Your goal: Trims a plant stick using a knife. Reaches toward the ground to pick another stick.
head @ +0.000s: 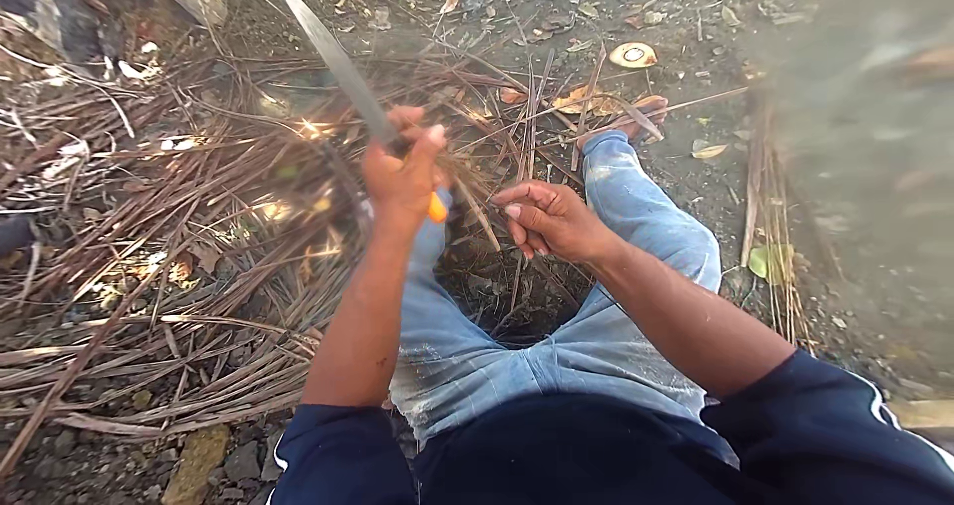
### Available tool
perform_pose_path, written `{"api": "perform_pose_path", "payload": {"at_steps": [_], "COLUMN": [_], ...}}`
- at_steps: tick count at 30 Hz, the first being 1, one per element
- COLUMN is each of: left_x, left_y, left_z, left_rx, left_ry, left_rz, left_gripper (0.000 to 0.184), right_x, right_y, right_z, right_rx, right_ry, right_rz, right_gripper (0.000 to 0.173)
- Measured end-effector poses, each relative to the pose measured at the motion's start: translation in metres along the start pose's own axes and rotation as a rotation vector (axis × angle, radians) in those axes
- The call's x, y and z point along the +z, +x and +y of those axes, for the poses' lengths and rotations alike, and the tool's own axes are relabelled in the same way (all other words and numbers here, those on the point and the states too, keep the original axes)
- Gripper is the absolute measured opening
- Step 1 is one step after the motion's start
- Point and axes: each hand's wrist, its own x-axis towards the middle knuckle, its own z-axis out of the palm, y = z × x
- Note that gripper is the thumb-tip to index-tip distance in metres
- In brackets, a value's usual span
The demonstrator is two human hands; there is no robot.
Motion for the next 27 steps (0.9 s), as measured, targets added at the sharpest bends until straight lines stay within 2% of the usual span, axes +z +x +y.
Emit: {"api": "perform_pose_path", "payload": {"at_steps": [2,5,7,9,10,13,16,20,23,27], "left_x": [-0.006,-0.004,-0.001,-0.006,-0.01,-0.015,-0.015,-0.027,-0.026,-0.043], "left_y": [-0.003,-0.037,-0.054,-0.053,-0.048,-0.042,-0.046,-0.031,-0.032,-0.007], "left_z": [-0.002,-0.013,-0.022,-0.026,-0.025,-0.02,-0.017,-0.01,-0.004,0.0], "left_rx": [0.019,0.129,0.255,0.325,0.312,0.253,0.326,0.216,0.242,0.101], "left_ry": [0.248,0.62,0.754,0.845,0.868,0.925,0.974,0.942,0.952,0.914], "left_rz": [-0.08,-0.422,-0.542,-0.515,-0.48,-0.434,-0.482,-0.438,-0.503,-0.462], "left_gripper": [0.032,0.051,0.058,0.058,0.057,0.057,0.062,0.055,0.056,0.057], "right_x": [0.001,0.004,0.005,0.005,0.005,0.004,0.005,0.005,0.001,-0.003], "right_y": [-0.001,0.003,0.006,0.006,0.005,0.006,0.006,0.004,0.006,0.002], "right_z": [-0.002,-0.008,-0.008,-0.009,-0.01,-0.009,-0.009,-0.012,-0.013,-0.011], "right_rx": [-0.007,-0.036,-0.068,-0.067,-0.056,-0.047,-0.051,-0.006,-0.018,-0.018], "right_ry": [0.005,0.193,0.331,0.349,0.321,0.303,0.305,0.33,0.329,0.3], "right_rz": [0.012,0.062,0.063,0.069,0.081,0.112,0.116,0.12,0.104,0.081], "right_gripper": [0.034,0.036,0.033,0.03,0.027,0.035,0.023,0.038,0.037,0.038]}}
